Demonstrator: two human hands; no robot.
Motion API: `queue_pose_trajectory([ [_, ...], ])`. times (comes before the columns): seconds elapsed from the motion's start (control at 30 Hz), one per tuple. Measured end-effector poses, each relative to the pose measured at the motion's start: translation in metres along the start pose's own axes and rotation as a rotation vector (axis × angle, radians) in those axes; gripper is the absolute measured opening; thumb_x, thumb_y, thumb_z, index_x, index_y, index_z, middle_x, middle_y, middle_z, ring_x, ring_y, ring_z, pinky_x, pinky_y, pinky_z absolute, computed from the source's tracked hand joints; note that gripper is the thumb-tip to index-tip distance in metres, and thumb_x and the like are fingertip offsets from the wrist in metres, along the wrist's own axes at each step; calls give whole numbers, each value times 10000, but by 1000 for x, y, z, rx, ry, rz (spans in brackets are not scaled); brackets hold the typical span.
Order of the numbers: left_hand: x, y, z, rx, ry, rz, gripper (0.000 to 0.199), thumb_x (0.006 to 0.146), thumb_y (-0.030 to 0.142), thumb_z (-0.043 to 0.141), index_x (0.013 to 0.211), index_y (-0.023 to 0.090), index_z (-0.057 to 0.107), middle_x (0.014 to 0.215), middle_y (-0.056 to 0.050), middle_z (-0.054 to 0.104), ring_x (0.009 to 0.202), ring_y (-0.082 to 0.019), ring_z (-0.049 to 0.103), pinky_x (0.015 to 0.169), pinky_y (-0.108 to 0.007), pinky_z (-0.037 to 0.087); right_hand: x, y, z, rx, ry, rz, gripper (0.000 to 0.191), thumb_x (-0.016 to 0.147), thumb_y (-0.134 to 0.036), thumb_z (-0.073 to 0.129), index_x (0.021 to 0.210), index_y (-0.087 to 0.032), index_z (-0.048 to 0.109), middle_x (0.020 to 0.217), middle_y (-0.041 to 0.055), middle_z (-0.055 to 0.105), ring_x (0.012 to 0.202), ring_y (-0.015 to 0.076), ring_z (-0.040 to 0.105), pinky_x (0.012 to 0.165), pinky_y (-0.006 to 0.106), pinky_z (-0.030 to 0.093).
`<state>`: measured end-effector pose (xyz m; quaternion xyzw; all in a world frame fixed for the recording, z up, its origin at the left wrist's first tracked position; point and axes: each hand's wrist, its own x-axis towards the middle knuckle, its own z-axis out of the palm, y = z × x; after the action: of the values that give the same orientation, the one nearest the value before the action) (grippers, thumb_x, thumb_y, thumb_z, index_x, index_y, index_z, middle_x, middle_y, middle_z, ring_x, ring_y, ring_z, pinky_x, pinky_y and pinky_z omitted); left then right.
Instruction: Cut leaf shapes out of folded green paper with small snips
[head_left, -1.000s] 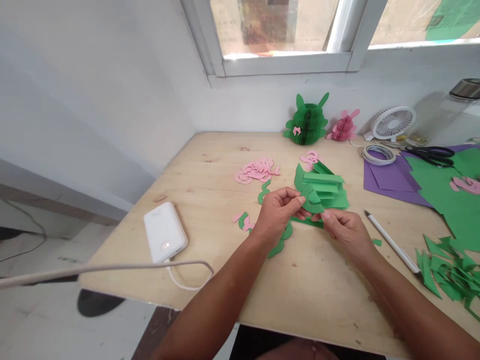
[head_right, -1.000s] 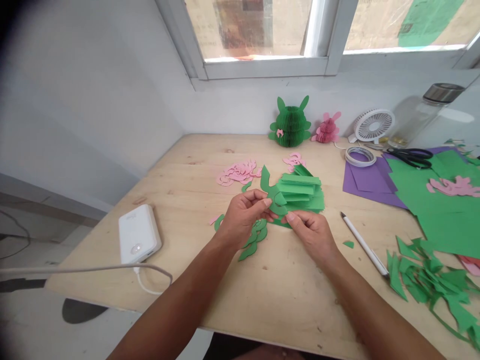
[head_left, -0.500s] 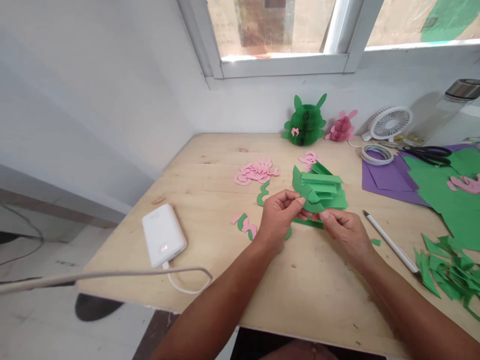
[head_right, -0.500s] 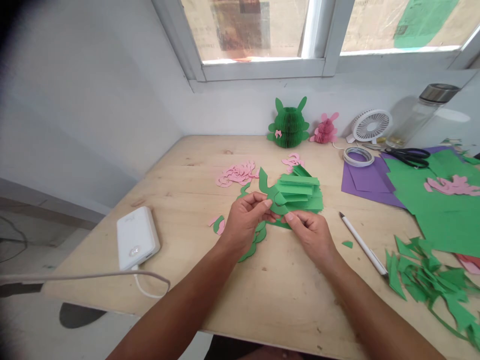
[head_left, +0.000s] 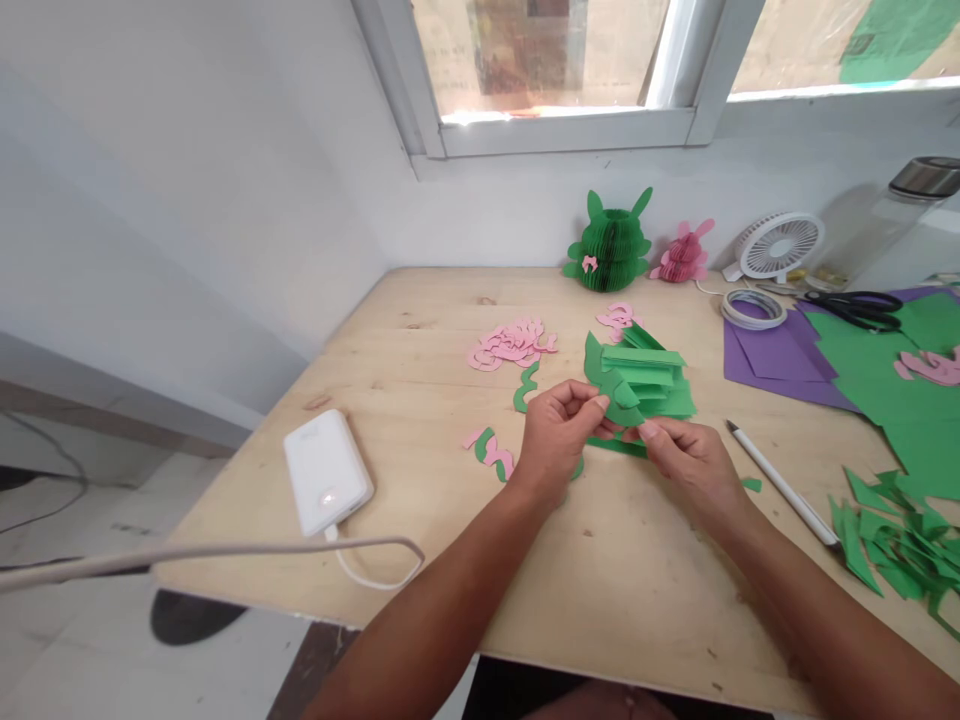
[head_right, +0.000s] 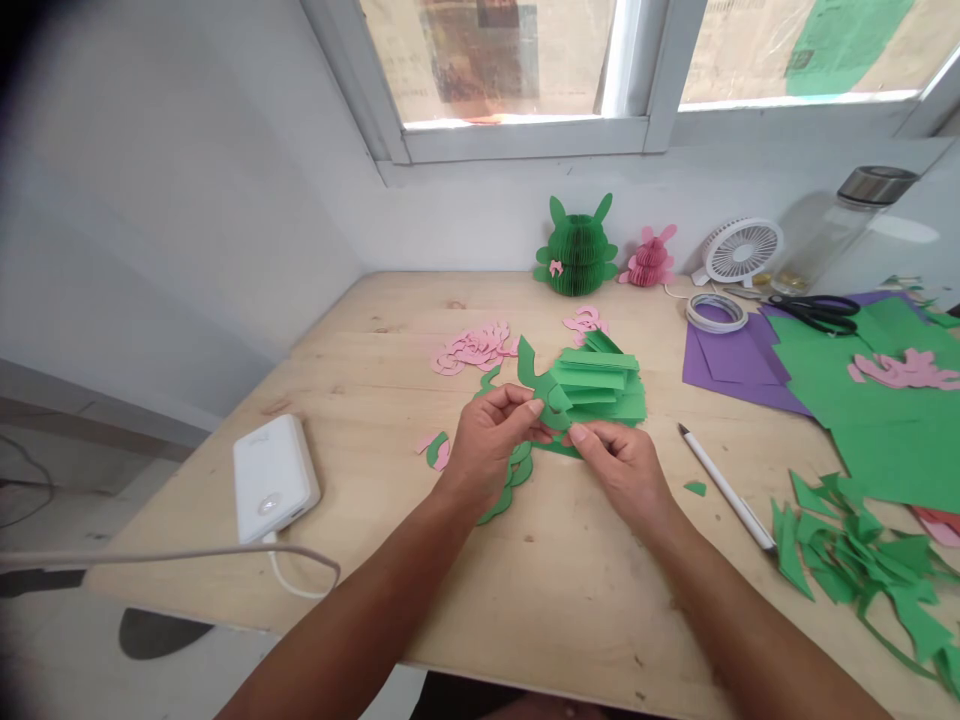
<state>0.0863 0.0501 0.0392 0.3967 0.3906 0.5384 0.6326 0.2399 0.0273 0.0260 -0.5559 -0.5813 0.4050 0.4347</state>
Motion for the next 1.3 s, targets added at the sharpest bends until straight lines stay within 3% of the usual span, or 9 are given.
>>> queue_pose_trajectory([
  [0.3, -1, -1, 1, -30, 4, 7, 146, 718, 245, 692, 708, 159, 574, 576, 30, 611, 540, -124, 640, 595, -245, 529, 0, 3, 0, 23, -23, 9, 407, 814, -519, 591, 653, -157, 684, 603, 24, 563, 605, 170, 497, 542, 270, 386],
  [0.67, -1, -2, 4, -91, 33, -6, 193, 686, 261, 728, 700, 152, 570, 527, 42, 591, 514, -137, 645, 570, -244, 522, 1, 2, 0, -63, 25, 1, 380, 798, -480, 577, 667, -151, 718, 588, 23, 604, 585, 178, 529, 532, 265, 406],
  [0.97, -2, -2, 7, -135, 65, -32, 219, 667, 275, 747, 696, 153, 568, 528, 35, 600, 515, -141, 647, 562, -244, 521, 1, 3, 0, -53, 18, 8, 375, 804, -486, 578, 673, -163, 718, 651, 48, 674, 687, 237, 614, 618, 305, 460],
  [1.3, -2, -2, 8, -150, 76, -27, 196, 668, 255, 738, 695, 158, 570, 530, 39, 597, 508, -139, 643, 554, -251, 528, 1, 3, 0, -55, 33, -1, 387, 793, -493, 587, 656, -157, 721, 620, 38, 658, 619, 202, 580, 558, 277, 446],
])
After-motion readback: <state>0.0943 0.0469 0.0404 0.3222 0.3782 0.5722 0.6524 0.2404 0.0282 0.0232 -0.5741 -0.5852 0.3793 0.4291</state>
